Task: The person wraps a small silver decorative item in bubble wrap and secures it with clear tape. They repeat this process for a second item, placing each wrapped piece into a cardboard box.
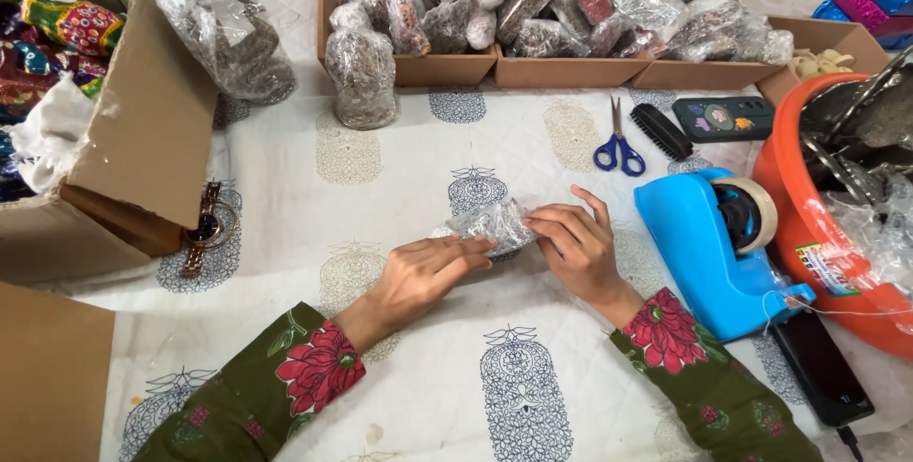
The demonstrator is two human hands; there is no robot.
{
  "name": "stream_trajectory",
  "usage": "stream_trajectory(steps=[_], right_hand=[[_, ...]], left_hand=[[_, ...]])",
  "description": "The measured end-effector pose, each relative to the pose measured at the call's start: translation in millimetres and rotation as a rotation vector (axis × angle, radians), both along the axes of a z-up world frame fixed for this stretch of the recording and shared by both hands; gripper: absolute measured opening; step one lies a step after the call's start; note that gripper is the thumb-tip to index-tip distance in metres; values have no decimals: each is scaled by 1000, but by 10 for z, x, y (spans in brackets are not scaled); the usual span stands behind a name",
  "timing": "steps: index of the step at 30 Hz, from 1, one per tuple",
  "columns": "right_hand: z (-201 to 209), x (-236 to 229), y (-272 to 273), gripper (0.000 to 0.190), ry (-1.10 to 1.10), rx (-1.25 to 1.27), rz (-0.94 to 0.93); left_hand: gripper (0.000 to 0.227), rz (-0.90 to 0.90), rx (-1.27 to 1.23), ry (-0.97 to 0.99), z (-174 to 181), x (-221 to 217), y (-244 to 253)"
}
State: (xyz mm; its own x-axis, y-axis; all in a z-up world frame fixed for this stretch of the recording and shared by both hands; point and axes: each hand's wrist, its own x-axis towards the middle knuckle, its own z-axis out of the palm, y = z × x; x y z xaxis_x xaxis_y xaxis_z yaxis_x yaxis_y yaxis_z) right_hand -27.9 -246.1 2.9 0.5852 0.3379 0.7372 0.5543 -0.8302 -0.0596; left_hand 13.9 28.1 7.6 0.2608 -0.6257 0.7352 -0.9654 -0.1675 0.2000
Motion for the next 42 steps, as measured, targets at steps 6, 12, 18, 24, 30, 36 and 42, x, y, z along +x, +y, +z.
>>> stream_trajectory(steps=[6, 12, 18, 24, 30, 36, 42], right_hand=[[1, -4, 20, 18, 19, -14, -19], [69, 7, 23, 15, 37, 2, -22], [13, 46, -23, 13, 10, 36, 15], [29, 23, 5, 16, 54, 102, 88], [-114, 70, -94, 16, 141, 121, 49], [-142, 191, -61, 21, 256, 187, 22], [-193, 214, -172, 23, 308, 227, -60]], left_hand=[[26, -41, 89, 3, -123, -19, -40], [35, -10, 290, -505, -53, -166, -134], [21, -121, 243, -646, -89, -235, -59], [38, 16, 179, 273, 287, 31, -185], [73, -40, 376, 319, 140, 213, -408], [81, -46, 405, 428, 43, 241, -421], [83, 12, 479, 434, 44, 179, -549]])
